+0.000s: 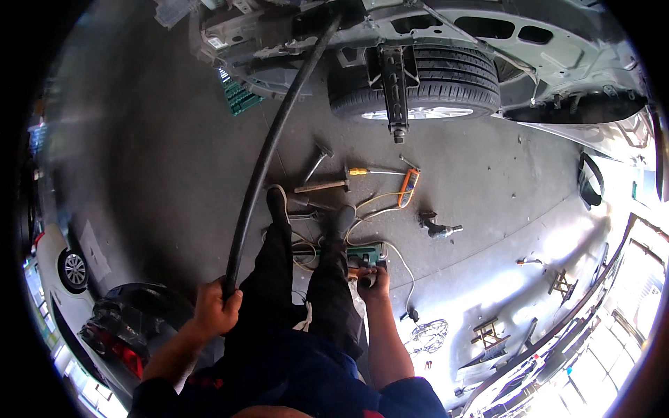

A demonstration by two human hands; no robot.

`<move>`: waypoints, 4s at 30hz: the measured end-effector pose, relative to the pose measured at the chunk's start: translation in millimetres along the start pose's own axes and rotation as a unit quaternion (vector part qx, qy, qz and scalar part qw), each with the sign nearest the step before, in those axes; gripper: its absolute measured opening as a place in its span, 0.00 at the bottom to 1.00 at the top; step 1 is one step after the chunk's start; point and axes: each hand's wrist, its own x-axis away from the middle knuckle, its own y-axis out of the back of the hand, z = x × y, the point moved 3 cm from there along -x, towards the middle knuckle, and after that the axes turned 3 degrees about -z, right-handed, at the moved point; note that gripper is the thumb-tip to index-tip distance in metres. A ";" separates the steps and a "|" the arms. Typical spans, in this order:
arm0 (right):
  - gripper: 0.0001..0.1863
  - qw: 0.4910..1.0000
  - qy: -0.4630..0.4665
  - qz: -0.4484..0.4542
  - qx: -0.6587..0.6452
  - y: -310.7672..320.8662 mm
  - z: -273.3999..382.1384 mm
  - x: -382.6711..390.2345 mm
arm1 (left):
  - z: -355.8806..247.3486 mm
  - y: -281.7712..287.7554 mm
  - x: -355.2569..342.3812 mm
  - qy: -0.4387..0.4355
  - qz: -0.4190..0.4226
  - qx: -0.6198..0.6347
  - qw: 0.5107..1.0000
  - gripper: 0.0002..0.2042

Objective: The person repairs a damaged front chassis of a car by hammering a metal frame and using a long pry bar to straighten the structure.

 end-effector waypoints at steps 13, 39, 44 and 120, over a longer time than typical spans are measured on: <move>0.13 0.861 0.083 0.259 0.431 -155.3 -48.3 76.0 | 0.0 29.9 -1.1 -0.070 0.005 -0.085 0.994 0.09; 0.08 0.840 -0.253 0.418 0.236 -302.0 -163.8 130.6 | 20.4 29.4 -6.3 0.005 0.035 0.040 0.999 0.06; 0.13 0.835 -0.025 0.392 0.386 -198.8 -103.0 76.2 | 6.4 32.8 -11.0 -0.003 0.030 0.026 0.999 0.07; 0.12 0.880 -0.028 0.310 0.359 -143.4 -101.6 144.4 | -13.8 60.2 2.4 -0.022 -0.019 -0.073 0.997 0.08</move>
